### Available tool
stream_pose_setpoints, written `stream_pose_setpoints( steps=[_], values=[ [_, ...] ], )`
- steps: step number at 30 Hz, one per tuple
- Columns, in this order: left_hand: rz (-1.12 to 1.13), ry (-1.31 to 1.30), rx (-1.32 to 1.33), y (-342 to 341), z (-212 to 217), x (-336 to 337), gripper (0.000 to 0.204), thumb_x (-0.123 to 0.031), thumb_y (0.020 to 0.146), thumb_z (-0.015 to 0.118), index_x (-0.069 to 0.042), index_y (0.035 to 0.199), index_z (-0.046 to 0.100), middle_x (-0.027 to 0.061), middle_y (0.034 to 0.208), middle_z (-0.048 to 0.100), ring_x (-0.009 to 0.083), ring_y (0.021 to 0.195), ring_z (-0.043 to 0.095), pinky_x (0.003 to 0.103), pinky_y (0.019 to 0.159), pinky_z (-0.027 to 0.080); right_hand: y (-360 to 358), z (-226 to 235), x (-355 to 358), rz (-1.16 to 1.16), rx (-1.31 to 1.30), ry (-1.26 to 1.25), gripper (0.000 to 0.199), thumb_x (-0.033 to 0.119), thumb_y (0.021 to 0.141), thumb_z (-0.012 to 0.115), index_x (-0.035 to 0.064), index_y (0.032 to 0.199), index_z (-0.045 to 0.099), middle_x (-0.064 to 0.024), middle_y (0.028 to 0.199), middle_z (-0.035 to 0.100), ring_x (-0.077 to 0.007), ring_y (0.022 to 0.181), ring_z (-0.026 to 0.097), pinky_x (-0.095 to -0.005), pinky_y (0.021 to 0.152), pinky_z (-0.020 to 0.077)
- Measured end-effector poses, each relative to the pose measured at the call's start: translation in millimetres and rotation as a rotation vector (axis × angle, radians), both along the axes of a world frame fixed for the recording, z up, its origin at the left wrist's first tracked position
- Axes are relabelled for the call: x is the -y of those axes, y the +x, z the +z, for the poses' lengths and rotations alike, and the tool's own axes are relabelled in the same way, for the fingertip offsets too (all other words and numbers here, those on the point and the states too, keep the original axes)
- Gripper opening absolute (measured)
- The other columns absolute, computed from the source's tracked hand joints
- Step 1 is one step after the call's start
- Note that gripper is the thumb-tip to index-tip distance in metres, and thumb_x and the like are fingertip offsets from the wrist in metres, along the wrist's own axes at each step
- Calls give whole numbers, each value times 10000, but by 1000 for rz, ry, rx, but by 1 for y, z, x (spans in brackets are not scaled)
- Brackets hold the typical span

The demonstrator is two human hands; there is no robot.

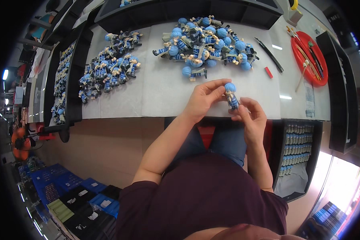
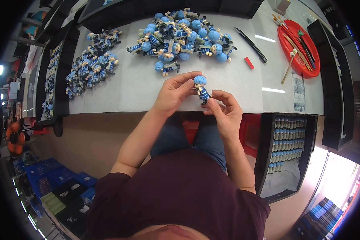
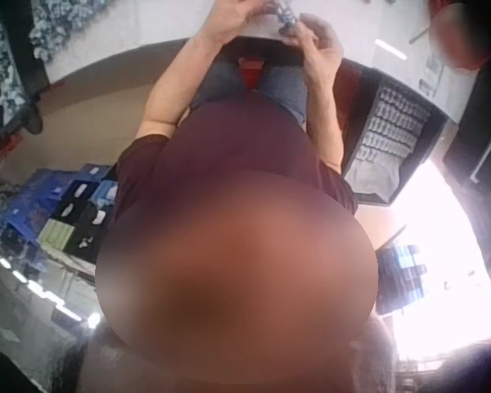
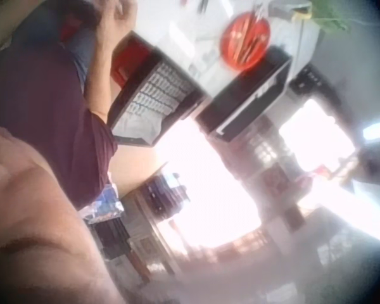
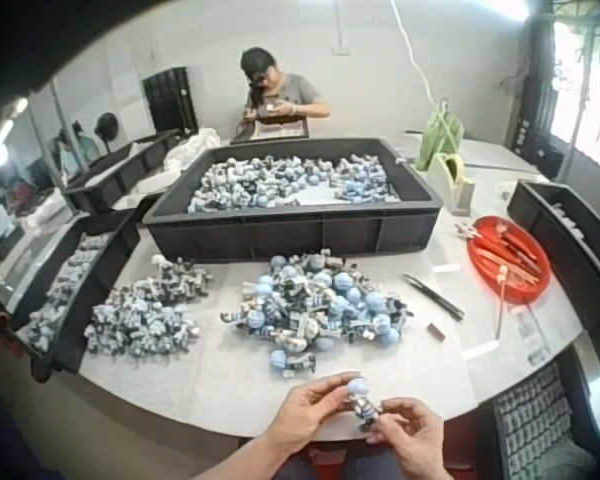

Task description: The person sits at a white table and assembles small blue and white plastic figurines. They pick up a figurine body and a separate blue spherical head, attach the head to the body, and then place the completed figurine into a black tray. This process is repeated continuously throughout the video.

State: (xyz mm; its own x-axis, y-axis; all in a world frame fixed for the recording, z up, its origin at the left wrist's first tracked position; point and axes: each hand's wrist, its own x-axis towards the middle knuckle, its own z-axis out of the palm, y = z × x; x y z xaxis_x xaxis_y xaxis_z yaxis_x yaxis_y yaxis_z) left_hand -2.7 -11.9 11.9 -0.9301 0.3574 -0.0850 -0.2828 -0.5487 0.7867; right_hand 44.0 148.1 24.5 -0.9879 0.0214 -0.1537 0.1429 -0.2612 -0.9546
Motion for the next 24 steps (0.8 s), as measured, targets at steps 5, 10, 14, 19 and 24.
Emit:
stream_pose_setpoints(
  steps=[5,10,14,19,24],
  values=[
    [-12,-44,-8,0,1,1,310,-109,869,519,-12,1163,507,50,990,584,115,857,558,286,783,468,3,1,3,-71,-163,104,311,-3,749,648,-31,1025,507,-101,989,527,-180,848,588,-255,671,518],
    [5,-146,-91,1,-3,0,331,-100,859,533,-8,1174,494,51,979,589,123,875,558,278,779,473,2,-8,8,-157,-453,321,363,-37,699,683,-12,1019,512,-72,1009,512,-141,928,526,-252,739,493],
    [5,-65,-56,2,-7,1,328,-77,859,522,-8,1177,486,65,1022,580,149,936,553,316,825,466,1,-7,10,-178,-439,347,368,-34,710,673,-16,1038,508,-84,1024,520,-135,927,524,-254,749,489],
    [22,-15,-20,2,-4,1,318,-38,857,502,-11,1173,484,91,1094,553,178,990,541,354,861,450,3,-10,8,-114,-326,235,372,-48,721,655,-31,1059,500,-100,1015,541,-135,897,542,-251,766,482],
    [13,30,-28,1,-4,1,329,-17,854,490,-13,1182,472,109,1132,528,197,1023,530,359,873,446,1,-11,9,-114,-385,284,367,-53,730,644,-35,1064,492,-102,995,549,-135,883,551,-247,768,477]
  ],
)
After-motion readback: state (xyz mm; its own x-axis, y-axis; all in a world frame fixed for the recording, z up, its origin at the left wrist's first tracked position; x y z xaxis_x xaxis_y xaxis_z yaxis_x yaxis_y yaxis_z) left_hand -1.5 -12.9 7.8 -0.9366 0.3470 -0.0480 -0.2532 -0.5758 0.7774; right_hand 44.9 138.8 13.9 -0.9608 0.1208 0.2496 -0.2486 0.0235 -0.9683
